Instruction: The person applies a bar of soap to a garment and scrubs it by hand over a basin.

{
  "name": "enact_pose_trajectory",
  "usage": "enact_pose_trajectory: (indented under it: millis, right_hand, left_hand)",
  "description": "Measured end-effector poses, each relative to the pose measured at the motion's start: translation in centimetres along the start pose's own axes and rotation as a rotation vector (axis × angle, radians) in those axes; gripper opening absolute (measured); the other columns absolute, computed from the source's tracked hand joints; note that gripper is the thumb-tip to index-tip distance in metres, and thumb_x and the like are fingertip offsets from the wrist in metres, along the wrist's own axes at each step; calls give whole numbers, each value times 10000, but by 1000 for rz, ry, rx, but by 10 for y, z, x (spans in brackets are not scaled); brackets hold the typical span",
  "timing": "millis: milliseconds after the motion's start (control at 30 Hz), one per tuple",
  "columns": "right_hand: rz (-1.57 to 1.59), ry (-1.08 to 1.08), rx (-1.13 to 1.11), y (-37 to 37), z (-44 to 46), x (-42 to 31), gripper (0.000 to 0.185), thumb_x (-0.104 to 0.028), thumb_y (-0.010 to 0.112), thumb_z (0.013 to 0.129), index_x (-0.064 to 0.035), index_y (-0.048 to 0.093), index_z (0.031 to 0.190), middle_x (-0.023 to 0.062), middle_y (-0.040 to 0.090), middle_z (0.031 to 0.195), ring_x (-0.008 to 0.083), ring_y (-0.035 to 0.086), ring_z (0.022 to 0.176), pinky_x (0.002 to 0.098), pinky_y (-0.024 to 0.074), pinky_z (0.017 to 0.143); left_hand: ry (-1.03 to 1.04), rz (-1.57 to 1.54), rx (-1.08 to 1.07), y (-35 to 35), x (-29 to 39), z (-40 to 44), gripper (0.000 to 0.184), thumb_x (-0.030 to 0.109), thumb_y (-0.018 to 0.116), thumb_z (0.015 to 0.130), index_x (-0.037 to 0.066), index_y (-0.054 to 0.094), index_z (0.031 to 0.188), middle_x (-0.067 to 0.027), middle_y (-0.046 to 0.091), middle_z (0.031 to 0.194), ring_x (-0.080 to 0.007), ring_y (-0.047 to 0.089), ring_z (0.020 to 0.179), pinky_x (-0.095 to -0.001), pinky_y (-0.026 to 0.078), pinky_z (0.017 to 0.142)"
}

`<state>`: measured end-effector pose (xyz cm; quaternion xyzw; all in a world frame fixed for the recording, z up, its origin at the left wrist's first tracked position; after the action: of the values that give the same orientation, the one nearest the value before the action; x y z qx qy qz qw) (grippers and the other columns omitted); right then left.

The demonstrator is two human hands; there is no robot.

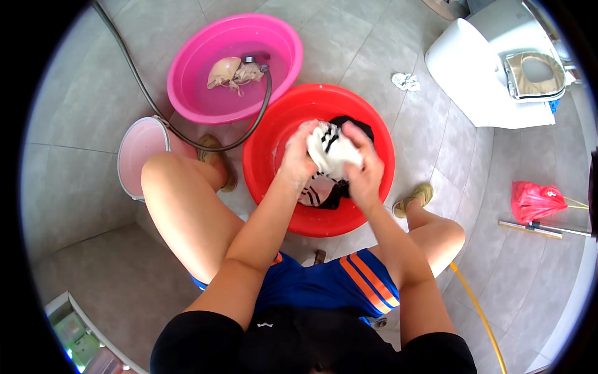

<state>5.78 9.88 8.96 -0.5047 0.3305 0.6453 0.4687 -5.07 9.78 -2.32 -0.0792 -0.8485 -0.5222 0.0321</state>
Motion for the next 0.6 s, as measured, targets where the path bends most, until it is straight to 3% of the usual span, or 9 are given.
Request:
enact_pose_trajectory:
  millis: [67,100,133,267,300,367,467,567,600]
  right_hand:
    - [-169,-157,-87,36,-28,-16,135,-30,565,675,7,524,798,132,586,1018,291,543,1026,398,378,970]
    - [-331,-299,-20,49,-44,-25,161,-60,628,688,-15,506,784,106,581,933,271,554,870,402,393,922]
    - [-461,-286,12,55,-54,-15,188,-98,658,708,-22,507,790,106,579,913,263,557,831,394,413,870]
    - [-371,-8,368,11,-35,16,142,-92,645,799,-30,518,807,97,575,762,168,574,700,308,473,799]
    - [-397,-33,495,-8,-19,5,183,-168,604,869,-26,531,780,81,557,698,159,551,672,301,471,643]
    - [-224,271,363,-27,-4,40,266,-237,535,918,-17,544,770,83,552,663,166,532,639,315,451,611]
    - [-391,202,358,-13,-21,18,325,-289,474,944,-6,546,799,115,561,677,205,536,634,334,425,576]
    - [-488,-121,115,42,-39,-22,318,-224,432,939,4,557,756,201,548,670,381,558,644,443,414,570]
    - [-588,-293,198,39,-29,-34,337,-232,449,934,7,526,709,196,532,650,382,547,625,451,401,563]
  left_hand:
    - [-176,-34,240,-30,-33,-1,125,199,613,879,80,575,887,-80,641,863,-185,619,743,-308,541,671]
    - [-219,89,-1,-32,-43,4,151,213,648,864,94,556,868,-50,625,819,-136,603,709,-266,523,606]
    - [-159,108,-7,-51,-55,14,189,261,623,879,82,564,883,-40,602,745,-146,600,674,-301,523,590]
    - [-118,17,-18,-32,-69,-3,206,317,568,914,119,557,860,-16,577,712,-144,576,640,-312,499,584]
    - [-101,-58,-26,-13,-71,-6,205,317,560,919,124,555,850,-13,576,721,-140,572,640,-304,496,589]
    - [83,271,156,-7,-58,-13,234,317,547,927,115,552,809,-4,563,733,-111,549,641,-274,459,581]
    - [31,298,84,-8,-59,-4,332,343,577,903,137,504,653,22,490,612,-89,468,537,-264,390,506]
    - [188,711,160,3,-16,-8,375,328,575,897,145,465,588,17,441,536,-100,424,474,-275,367,467]
    - [227,627,80,-2,-24,-4,379,296,557,896,124,472,569,6,420,495,-103,415,444,-288,355,444]
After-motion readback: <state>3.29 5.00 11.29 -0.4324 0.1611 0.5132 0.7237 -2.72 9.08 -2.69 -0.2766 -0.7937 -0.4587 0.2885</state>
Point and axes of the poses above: each hand's wrist, its own z-axis towards the middle knuckle, its own y-axis out of the palm, x = y × z, the point moved 9 cm from there along z, towards the middle knuckle
